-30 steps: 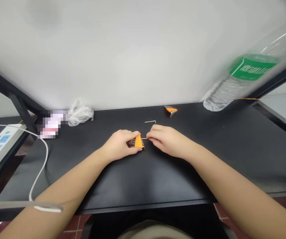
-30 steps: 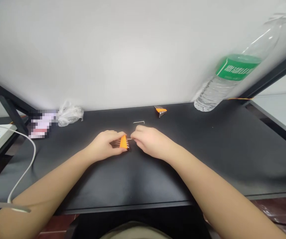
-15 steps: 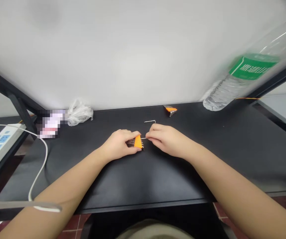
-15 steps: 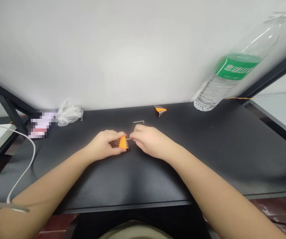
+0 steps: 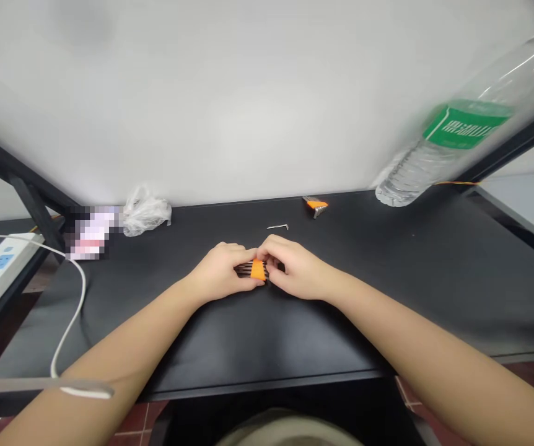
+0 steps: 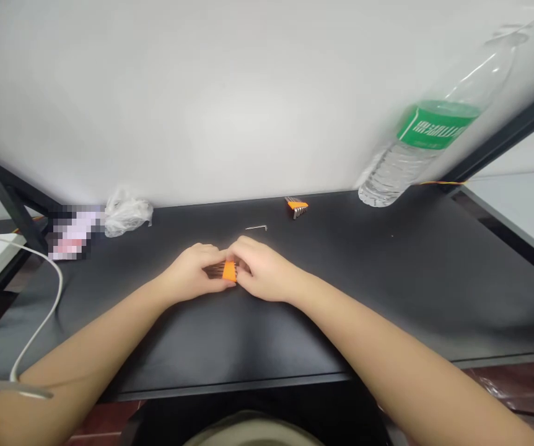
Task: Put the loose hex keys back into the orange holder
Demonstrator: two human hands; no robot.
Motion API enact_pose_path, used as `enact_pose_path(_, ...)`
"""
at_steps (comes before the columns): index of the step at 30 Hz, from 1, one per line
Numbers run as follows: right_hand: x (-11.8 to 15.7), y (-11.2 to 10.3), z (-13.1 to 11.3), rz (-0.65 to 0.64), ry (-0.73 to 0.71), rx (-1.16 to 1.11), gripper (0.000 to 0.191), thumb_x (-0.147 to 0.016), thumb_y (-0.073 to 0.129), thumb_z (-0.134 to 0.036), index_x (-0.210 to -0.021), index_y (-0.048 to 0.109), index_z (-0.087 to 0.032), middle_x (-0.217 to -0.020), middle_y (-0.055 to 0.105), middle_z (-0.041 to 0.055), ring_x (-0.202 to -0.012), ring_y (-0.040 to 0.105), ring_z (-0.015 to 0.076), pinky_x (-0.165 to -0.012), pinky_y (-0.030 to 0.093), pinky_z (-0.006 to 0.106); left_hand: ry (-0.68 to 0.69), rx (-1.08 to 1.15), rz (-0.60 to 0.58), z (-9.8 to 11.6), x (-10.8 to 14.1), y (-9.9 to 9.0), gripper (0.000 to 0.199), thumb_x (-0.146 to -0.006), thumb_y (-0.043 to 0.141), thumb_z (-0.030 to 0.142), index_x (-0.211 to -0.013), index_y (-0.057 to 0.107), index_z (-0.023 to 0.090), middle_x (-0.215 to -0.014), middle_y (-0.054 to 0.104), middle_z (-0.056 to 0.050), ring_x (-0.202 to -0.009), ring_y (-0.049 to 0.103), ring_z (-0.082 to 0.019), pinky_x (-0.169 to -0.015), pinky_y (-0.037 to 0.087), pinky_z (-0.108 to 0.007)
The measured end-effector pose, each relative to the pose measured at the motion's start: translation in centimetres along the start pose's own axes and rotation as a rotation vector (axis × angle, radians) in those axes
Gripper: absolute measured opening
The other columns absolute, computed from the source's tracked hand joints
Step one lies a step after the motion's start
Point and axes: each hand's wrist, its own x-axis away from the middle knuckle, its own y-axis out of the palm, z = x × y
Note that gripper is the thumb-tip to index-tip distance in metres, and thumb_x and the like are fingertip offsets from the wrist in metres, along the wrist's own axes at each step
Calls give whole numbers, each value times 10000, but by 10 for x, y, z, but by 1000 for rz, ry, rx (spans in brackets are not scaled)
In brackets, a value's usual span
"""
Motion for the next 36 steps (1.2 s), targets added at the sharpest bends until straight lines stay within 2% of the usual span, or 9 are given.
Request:
enact_pose_path(2, -1, -3, 10, 37, 33, 17, 163, -896, 540, -120, -1021, 599, -206, -989, 615, 42, -803, 587, 156, -730, 512, 301, -5, -15, 13, 0, 0, 1, 369, -816, 759, 461, -1127, 706, 268, -757, 595, 12, -741, 560, -166, -744, 420, -293)
enact_pose_path(4, -3, -9, 27, 138, 73, 163, 145, -938, 557, -196, -1062, 632, -204, -1049, 611, 65, -860, 604, 178, -799, 524, 344, -19, -23, 21, 1, 1, 0, 419, -811, 767, 469, -1175, 689, 277, -799, 615, 5, -767, 574, -172, -767, 420, -300)
enact_pose_path(7, -6, -19, 56, 234, 124, 455, 286, -960, 569, -247, -1234, 642, -207, -1308, 532, 137, -1114, 568, 269, -937, 502, 437, -39, -24, 10, 4, 1, -2, 400, -812, 770, 465, -1155, 684, 277, -831, 626, 6, -789, 583, -171, -798, 420, -302)
enact_pose_path(10, -8, -23, 70, 145, 169, 605, 232, -967, 555, -228, -1167, 668, -195, -1226, 568, 140, -1088, 550, 277, -903, 497, 425, -57, -15, 10, 5, 1, -4, 372, -822, 761, 460, -1135, 682, 276, -824, 606, 8, -787, 572, -169, -776, 423, -290)
enact_pose_path(15, -4, -18, 52, -13, 258, 652, 84, -932, 538, -156, -901, 614, -172, -941, 604, 98, -771, 559, 193, -672, 439, 312, -80, -14, 35, 1, 2, -5, 376, -835, 745, 453, -1164, 675, 285, -810, 580, 6, -783, 559, -176, -754, 431, -288)
enact_pose_path(18, 0, -19, 34, -76, 276, 597, 101, -849, 602, -120, -786, 561, -187, -854, 603, 65, -670, 529, 158, -609, 387, 287, -91, -2, 42, -1, 2, -4, 409, -834, 745, 449, -1203, 667, 290, -825, 587, 3, -782, 563, -176, -752, 438, -290)
enact_pose_path(25, 0, -24, 14, -106, 138, 327, 105, -864, 554, -105, -819, 574, -198, -796, 606, 8, -680, 519, 139, -628, 376, 254, -72, 8, 29, 1, 1, -6, 369, -839, 736, 425, -1177, 672, 290, -820, 595, 5, -784, 568, -170, -737, 426, -281)
enact_pose_path(30, 0, -22, 21, -79, 86, 386, 115, -910, 539, -121, -854, 614, -188, -848, 611, 30, -718, 540, 145, -674, 400, 264, -75, 14, 26, 0, 1, -5, 371, -840, 734, 434, -1177, 673, 292, -831, 605, 3, -787, 572, -173, -748, 432, -286)
enact_pose_path(36, 2, -24, 33, -45, 113, 569, 110, -930, 538, -129, -897, 628, -183, -951, 620, 70, -777, 577, 167, -699, 422, 285, -76, 2, 28, -3, 1, -3, 435, -833, 749, 459, -1228, 664, 297, -825, 604, 6, -781, 571, -172, -753, 429, -291)
